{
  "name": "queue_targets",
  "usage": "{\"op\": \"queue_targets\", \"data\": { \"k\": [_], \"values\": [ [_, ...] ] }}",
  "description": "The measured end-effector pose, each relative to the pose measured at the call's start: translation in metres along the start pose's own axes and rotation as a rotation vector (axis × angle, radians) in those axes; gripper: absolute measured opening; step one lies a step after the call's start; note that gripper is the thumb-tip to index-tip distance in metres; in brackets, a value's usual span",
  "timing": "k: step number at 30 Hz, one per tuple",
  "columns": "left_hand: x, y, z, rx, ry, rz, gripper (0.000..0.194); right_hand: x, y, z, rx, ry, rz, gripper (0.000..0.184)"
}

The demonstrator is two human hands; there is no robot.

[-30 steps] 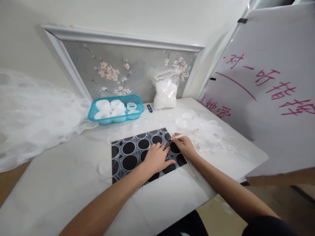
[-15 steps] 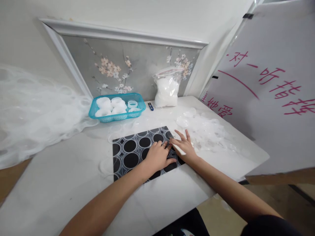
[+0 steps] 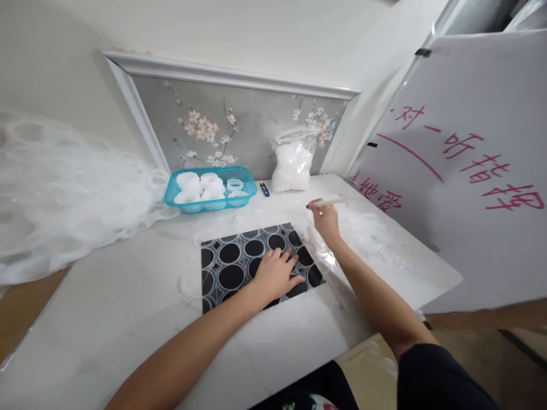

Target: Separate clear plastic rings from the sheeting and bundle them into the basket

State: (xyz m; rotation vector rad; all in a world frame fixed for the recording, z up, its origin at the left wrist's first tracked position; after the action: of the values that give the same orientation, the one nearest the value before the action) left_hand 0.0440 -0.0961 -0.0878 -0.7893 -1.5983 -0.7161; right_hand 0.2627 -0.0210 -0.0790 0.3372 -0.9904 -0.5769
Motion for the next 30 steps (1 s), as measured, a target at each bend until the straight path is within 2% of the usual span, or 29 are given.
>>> {"op": "queue_targets", "data": {
  "k": [3,8,15,21,25,28,30],
  "values": [
    [0.001,0.001,0.000,0.009,0.007,0.010,0.062,0.006,0.022,-0.020,-0.244,0.196,-0.008,0.042],
    [0.000,0.003,0.001,0.007,0.008,0.015,0.062,0.009,0.052,-0.034,-0.344,0.355,0.016,0.038],
    [-0.001,0.002,0.002,-0.006,0.010,0.006,0.062,0.007,0.048,-0.035,-0.478,0.537,-0.052,0.038],
    [0.000,0.002,0.002,-0.010,0.012,-0.001,0.061,0.020,0.054,-0.035,-0.570,0.617,-0.111,0.036],
    [0.001,0.004,0.006,-0.012,-0.061,0.012,0.060,0.036,0.053,-0.012,-0.563,0.697,-0.078,0.032],
    [0.008,0.007,0.014,0.026,-0.311,-0.006,0.058,0.051,0.042,0.035,-0.443,0.866,0.083,0.031],
    [0.021,0.009,0.022,0.144,-0.628,-0.085,0.058,0.064,0.028,0.076,-0.303,0.991,0.212,0.028]
  ]
}}
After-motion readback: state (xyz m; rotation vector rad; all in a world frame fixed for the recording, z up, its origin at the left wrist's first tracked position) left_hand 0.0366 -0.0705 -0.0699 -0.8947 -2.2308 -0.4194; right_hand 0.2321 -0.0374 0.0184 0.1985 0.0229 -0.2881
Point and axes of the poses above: each hand's wrist, its own y-axis towards the middle knuckle, its own x-axis out of the back of the hand, z = x × y, the point moved 3 cm from there along y, towards the middle knuckle
